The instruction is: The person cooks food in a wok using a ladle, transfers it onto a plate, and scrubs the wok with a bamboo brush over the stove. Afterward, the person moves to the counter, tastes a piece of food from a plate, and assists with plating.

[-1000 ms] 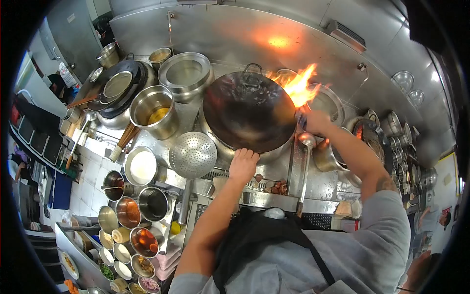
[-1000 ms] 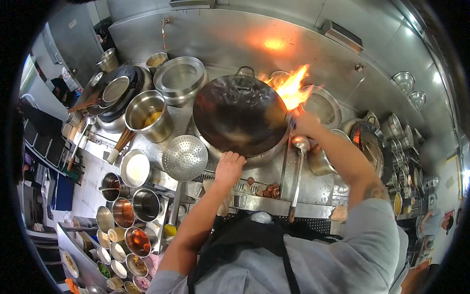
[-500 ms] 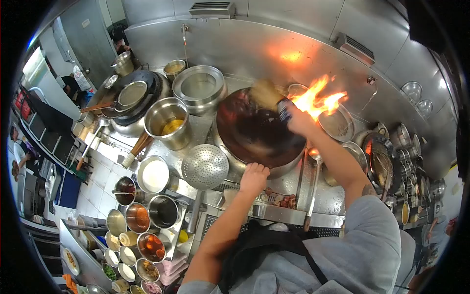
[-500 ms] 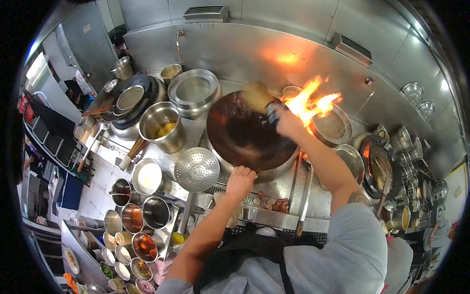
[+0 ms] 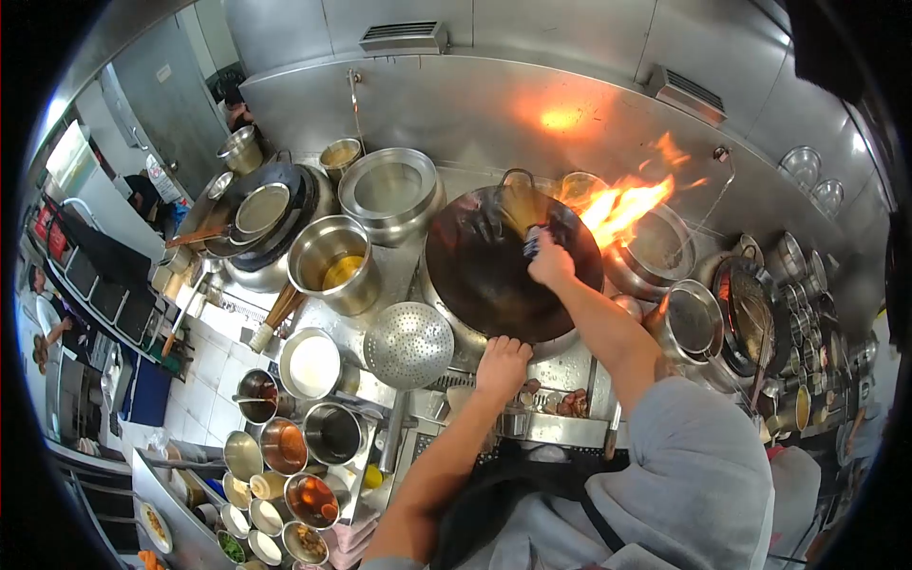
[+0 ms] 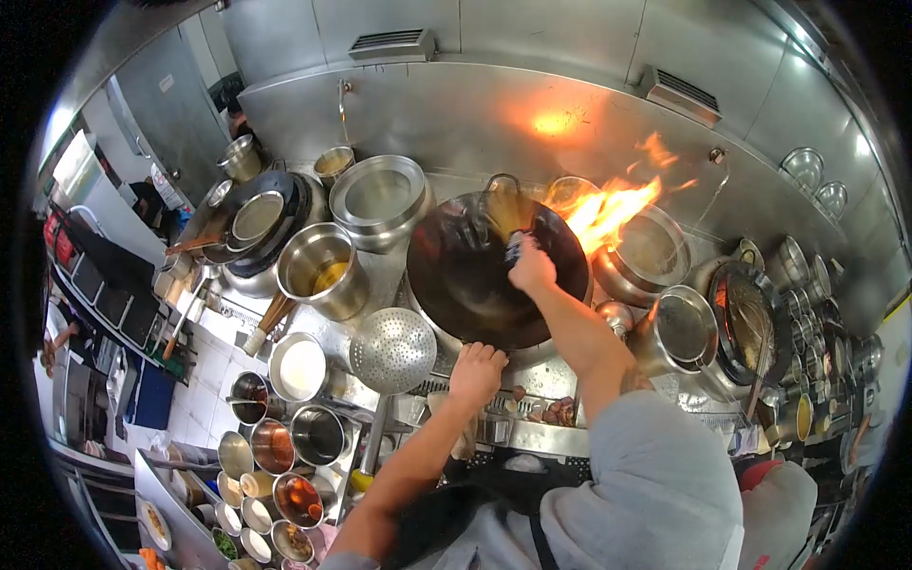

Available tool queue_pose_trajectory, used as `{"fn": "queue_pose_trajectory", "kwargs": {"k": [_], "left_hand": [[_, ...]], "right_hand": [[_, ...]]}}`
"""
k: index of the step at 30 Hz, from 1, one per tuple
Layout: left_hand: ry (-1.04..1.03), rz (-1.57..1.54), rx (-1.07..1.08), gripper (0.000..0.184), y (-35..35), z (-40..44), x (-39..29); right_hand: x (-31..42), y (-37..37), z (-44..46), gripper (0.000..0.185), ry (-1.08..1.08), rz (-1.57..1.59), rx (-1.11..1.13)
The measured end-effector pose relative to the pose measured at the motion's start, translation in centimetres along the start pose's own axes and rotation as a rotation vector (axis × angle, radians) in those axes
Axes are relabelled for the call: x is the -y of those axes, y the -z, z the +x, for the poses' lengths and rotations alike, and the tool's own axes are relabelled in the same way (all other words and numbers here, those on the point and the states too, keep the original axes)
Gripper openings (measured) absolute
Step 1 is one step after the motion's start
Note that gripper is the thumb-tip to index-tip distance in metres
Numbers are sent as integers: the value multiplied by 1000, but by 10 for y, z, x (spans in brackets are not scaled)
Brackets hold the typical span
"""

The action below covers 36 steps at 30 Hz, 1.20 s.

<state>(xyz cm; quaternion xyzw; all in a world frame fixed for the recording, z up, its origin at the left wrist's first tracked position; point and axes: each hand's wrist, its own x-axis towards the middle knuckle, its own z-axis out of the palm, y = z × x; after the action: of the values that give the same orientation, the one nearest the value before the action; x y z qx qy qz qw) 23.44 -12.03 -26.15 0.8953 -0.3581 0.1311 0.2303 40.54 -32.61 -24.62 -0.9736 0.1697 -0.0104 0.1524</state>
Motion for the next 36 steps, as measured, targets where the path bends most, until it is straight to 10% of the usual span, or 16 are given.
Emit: {"fn": "queue_pose_trajectory", "kwargs": {"k": [3, 8, 11, 17, 22, 25, 31, 36], "left_hand": [[-7, -9, 10, 11, -2, 1, 1], [-22, -11, -19, 9, -7, 0, 2], [-36, -16, -72, 8, -15, 0, 2], [-50, -57, -69, 11, -8, -3, 1], [-51, -115, -94, 11, -6, -4, 12], [7, -93, -51, 10, 2, -6, 21], [-15, -76, -81, 11, 0, -5, 40], [11, -66, 14, 11, 1, -12, 32]], "right_hand": [[17, 6, -58, 81, 532, -216, 249], [-50, 25, 9, 82, -37, -96, 25], [-13, 51, -67, 84, 453, -499, 385], [-60, 98, 7, 48, -108, -263, -84], [-8, 111, -60, 49, 310, -600, 354], [-56, 75, -24, 57, 11, -410, 128], [-17, 132, -107, 81, 673, -500, 352], [-35, 137, -55, 82, 138, -644, 487]]}}
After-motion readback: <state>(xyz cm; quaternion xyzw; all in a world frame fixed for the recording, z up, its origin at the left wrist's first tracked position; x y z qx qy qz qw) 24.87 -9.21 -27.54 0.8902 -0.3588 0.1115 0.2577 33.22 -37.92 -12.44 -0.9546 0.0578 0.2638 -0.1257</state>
